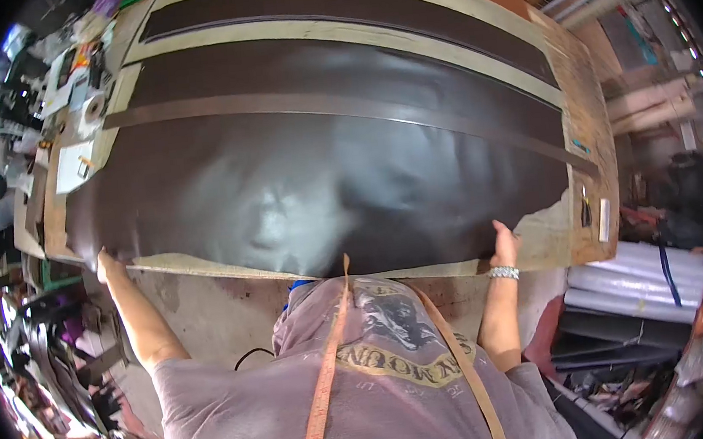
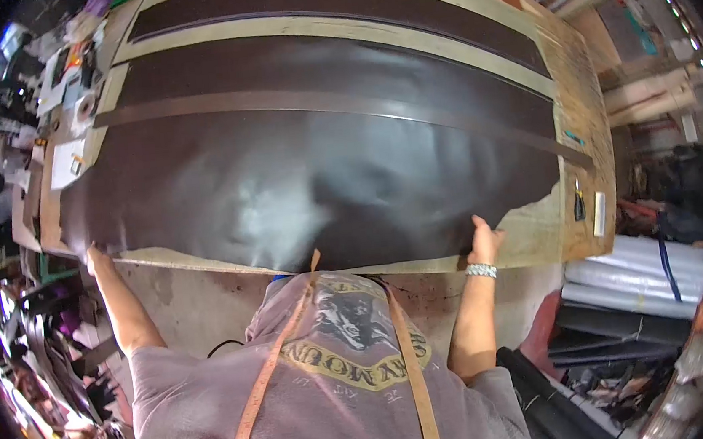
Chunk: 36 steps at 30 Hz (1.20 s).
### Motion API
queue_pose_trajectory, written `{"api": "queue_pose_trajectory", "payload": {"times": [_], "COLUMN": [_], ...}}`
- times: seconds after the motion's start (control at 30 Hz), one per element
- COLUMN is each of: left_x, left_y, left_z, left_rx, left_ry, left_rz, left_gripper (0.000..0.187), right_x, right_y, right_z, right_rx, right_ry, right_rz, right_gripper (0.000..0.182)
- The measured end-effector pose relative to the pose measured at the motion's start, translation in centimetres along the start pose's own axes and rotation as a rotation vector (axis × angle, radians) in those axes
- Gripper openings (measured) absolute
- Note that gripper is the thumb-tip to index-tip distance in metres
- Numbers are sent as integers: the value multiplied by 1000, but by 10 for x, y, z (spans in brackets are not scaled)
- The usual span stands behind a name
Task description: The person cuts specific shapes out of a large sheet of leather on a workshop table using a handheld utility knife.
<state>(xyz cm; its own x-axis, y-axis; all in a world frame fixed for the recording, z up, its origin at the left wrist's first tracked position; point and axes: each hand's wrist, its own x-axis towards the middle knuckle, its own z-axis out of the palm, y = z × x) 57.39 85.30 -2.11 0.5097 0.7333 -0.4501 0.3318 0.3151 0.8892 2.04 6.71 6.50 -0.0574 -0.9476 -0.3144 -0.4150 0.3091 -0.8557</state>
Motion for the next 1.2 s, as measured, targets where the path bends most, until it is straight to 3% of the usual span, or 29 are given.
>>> {"api": "queue_pose_trajectory", "payload": {"times": [0.03, 0.07, 0.13, 0.17, 0.27, 0.3, 0.33, 0.37, 0.4, 0.43, 0.47, 0.53, 0.63, 0.73, 0.77, 0.83, 0.9, 1.0, 1.1, 1.13, 1.2], "left_x": [-21, -90, -3, -3, -31, -72, -97, -92, -64, -40, -72, -91, -73, -74, -74, -82, -94, -66, -109, -80, -175], "left_y": [4, 22, -10, -14, -26, -20, -11, -11, -22, -27, -17, -24, -44, -47, -48, -47, -42, -47, -22, -33, 7], "left_z": [6, 18, 12, 6, -10, -12, -13, -15, -19, -24, -19, -15, -21, -27, -27, -25, -23, -36, -20, -19, 19], "left_rx": [85, 197, 241, 218, 168, 227, 271, 283, 263, 313, 256, 52, -14, -38, -25, -109, -145, 11, 621, 892, 1181], "left_ry": [107, 297, 321, 262, 51, -21, -22, -36, -72, -116, -108, -109, -110, -94, -90, -135, -148, -151, 411, 619, 630], "left_rz": [37, 45, 225, 255, 292, 353, 284, 275, 333, 251, 216, 336, 409, 423, 420, 409, 417, 343, 503, 768, 810], "left_gripper": [49, 48, 46, 47, 52, 51, 48, 48, 44, 36, 31, 28, 23, 20, 19, 17, 19, 43, 52, 70, 73], "right_x": [10, 19, 14, 10, 33, 37, 32, 54, 59, 93, 59, 69, 102, 105, 98, 81, 83, 86, 63, 50, 37], "right_y": [20, 41, 31, 30, 41, 45, 34, 55, 52, 85, 46, 53, 92, 99, 82, 74, 81, 97, 67, 46, 8], "right_z": [6, 14, 16, 15, -9, -19, -25, -28, -31, -38, -33, -34, -48, -58, -63, -52, -53, -48, -34, -22, 6], "right_rx": [-98, -200, -547, -727, -811, -717, -629, -221, -256, -406, -621, -645, -543, -349, -317, -323, -382, -492, -686, -719, -662], "right_ry": [109, 215, 311, 351, 247, 224, 150, 84, 71, 161, 171, 210, 175, 144, -4, 45, 85, 194, 196, 202, 66], "right_rz": [-113, -221, -32, 67, -27, -172, -207, -144, -102, -201, -135, -172, -253, -174, -41, -54, -110, -285, -562, -678, -781], "right_gripper": [78, 80, 90, 95, 94, 83, 75, 69, 66, 66, 71, 67, 66, 64, 58, 55, 50, 52, 57, 59, 60]}}
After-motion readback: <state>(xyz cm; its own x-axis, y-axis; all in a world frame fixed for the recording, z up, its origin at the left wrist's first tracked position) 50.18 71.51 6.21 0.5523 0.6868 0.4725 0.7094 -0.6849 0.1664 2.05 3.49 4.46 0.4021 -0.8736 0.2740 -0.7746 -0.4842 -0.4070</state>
